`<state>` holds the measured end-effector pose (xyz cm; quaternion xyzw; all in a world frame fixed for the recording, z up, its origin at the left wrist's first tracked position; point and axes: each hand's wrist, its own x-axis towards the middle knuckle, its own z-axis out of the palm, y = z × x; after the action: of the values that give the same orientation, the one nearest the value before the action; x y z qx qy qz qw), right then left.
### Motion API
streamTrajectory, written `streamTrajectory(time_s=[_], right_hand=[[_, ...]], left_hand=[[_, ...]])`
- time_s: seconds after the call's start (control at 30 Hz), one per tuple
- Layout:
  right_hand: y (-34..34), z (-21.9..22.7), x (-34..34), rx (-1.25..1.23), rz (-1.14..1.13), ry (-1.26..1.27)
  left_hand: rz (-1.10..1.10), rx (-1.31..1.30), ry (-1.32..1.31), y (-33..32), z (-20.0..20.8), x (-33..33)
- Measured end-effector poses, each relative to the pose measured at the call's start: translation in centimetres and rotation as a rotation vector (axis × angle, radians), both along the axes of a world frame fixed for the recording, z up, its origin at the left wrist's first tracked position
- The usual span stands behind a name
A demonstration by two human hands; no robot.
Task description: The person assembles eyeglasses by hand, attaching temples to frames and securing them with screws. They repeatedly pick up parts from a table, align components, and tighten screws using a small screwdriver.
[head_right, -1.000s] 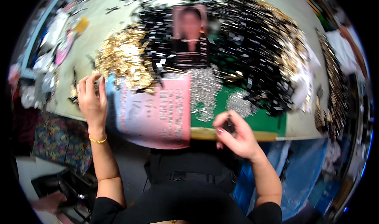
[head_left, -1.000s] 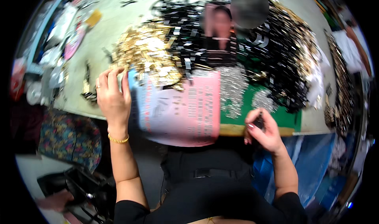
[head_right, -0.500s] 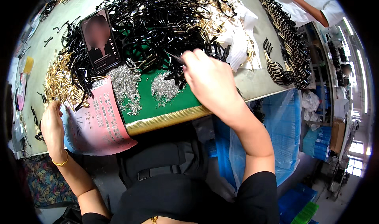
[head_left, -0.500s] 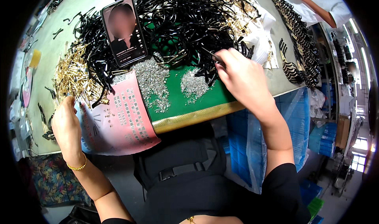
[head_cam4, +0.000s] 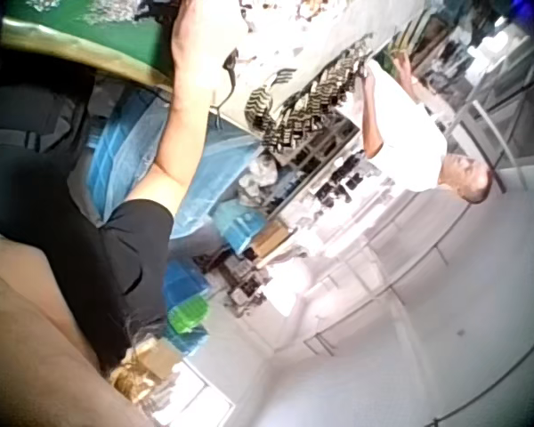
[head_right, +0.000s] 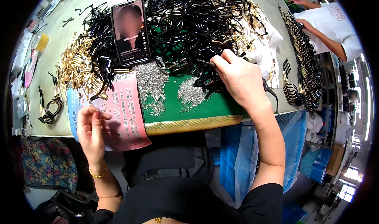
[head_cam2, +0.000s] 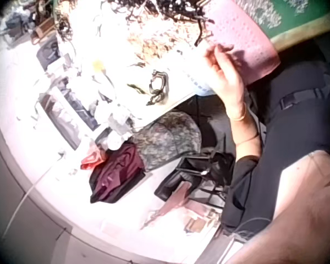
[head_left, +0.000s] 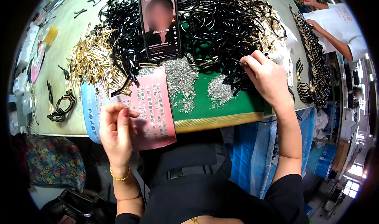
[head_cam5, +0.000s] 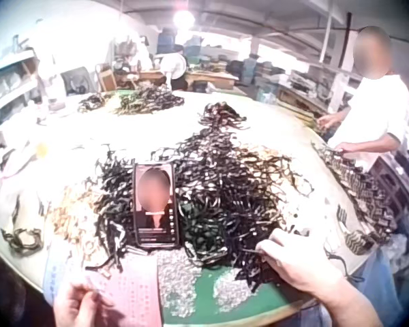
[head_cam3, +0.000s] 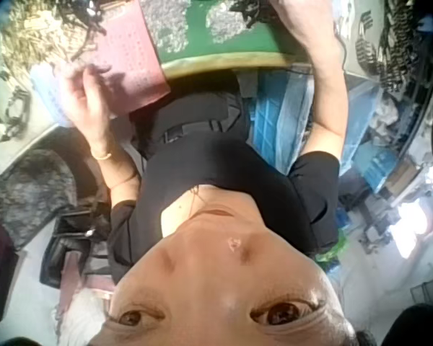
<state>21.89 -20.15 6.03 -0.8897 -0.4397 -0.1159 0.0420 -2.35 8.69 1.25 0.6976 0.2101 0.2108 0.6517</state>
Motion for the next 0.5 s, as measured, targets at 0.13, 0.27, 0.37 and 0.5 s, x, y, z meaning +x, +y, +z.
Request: streamTrajectory(time_s=[0.13,0.27,0.37,0.5], right_hand=[[0.0,-1.0,0.4,-0.187,0.144,-0.058],[-0.5,-1.0,1.2,-0.079,0.194,-0.081],[-1.0,0.9,0.9,0.194,0.136,0.054],[-2.4,2.0,0.8,0.567,0.067,0.319]], left_hand=[[-0.121,0.022,0.033,-1.6,-0.5,0.6],[-0.138,0.072,0.021,-2.2,-0.4,0.9],[-0.107,0.018,0.02,-2.7,-0.2,1.1],[-0.265,-0.087,0.107,-4.1,0.6,0.9]])
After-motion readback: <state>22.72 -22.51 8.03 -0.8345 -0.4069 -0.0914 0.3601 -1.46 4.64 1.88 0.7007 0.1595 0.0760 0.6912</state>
